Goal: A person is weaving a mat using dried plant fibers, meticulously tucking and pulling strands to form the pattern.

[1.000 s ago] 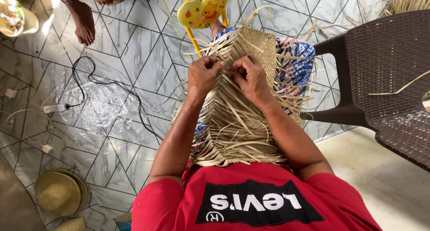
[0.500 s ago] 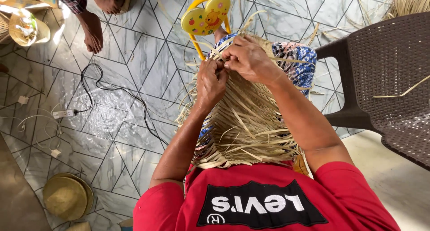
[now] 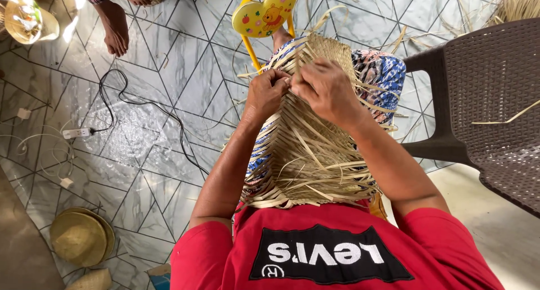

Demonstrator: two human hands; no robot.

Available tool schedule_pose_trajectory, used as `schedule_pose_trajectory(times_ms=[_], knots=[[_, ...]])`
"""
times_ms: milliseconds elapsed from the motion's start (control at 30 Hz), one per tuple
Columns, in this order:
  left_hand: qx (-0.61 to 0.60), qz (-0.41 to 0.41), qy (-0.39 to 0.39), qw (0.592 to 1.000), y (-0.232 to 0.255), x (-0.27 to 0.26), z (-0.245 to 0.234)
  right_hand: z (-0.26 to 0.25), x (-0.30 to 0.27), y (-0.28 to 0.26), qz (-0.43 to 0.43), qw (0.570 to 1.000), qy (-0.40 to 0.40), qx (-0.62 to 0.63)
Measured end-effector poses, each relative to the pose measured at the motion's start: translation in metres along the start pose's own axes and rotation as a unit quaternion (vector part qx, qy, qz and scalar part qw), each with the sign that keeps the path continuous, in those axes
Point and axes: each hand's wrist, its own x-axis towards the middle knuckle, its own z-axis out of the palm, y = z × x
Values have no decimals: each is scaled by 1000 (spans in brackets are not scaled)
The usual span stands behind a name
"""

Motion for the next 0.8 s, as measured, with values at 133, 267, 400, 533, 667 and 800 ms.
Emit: schedule_pose_trajectory(times_ms=[133, 267, 400, 533, 667, 800], knots=[[-8, -15, -2, 1000, 4, 1, 0, 17, -24, 16, 0, 999, 32, 14], [26, -38, 21, 999, 10, 0, 7, 25, -36, 25, -27, 997, 73, -19], [7, -6, 48, 999, -4, 1, 11, 12, -39, 9, -72, 990, 101, 63], [1, 1, 41, 999, -2, -4, 8, -35, -37, -37, -88, 990, 70, 88], [-41, 8, 46, 998, 6, -7, 9, -20, -38, -5, -61, 987, 81, 125], [-29, -10, 32, 999, 9, -7, 10, 11, -41, 35, 11, 999, 39, -3]])
